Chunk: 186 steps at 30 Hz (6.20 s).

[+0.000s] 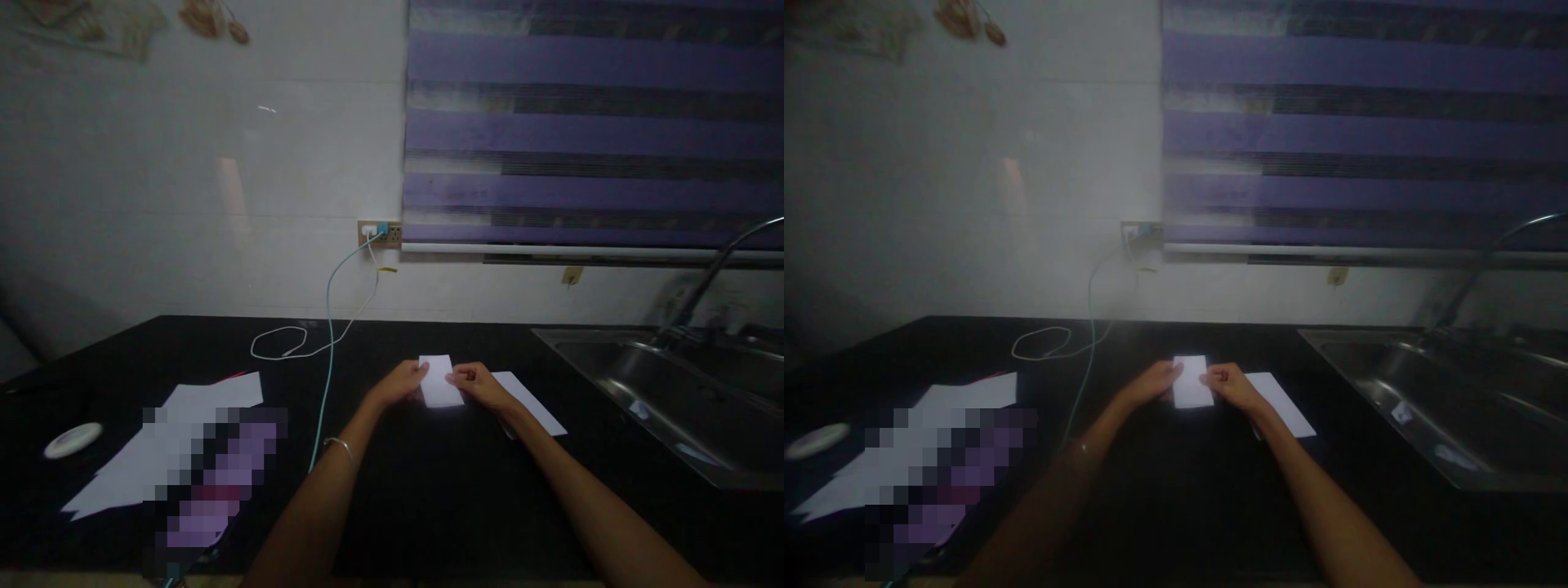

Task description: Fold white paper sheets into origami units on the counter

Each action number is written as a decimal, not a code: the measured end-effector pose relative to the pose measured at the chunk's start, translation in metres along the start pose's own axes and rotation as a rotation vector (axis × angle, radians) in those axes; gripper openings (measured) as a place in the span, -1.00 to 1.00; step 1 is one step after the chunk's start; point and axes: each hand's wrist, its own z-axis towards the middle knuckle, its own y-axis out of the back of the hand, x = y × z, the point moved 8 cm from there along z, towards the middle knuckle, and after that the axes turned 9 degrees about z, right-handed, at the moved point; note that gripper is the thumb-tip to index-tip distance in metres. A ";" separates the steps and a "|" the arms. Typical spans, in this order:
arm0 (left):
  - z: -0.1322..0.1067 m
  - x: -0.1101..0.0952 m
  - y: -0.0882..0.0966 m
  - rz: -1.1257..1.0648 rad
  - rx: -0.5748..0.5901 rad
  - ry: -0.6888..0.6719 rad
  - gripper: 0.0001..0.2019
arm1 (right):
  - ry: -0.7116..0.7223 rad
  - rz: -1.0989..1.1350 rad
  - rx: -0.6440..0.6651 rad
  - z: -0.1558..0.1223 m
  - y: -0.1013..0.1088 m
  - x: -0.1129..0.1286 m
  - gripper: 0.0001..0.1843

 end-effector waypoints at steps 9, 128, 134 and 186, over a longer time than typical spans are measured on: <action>0.002 0.002 0.005 0.022 -0.061 0.022 -0.39 | -0.008 0.003 0.028 0.000 -0.002 0.000 -0.55; -0.008 -0.008 -0.001 -0.035 0.112 0.018 -0.40 | 0.021 0.308 -0.175 0.007 0.008 -0.006 -0.56; -0.005 -0.004 0.000 -0.011 0.082 0.005 -0.39 | -0.034 0.235 -0.073 0.006 -0.004 -0.004 -0.52; -0.007 -0.011 -0.006 0.053 0.059 -0.066 -0.46 | 0.013 0.128 -0.049 0.004 -0.008 0.000 -0.66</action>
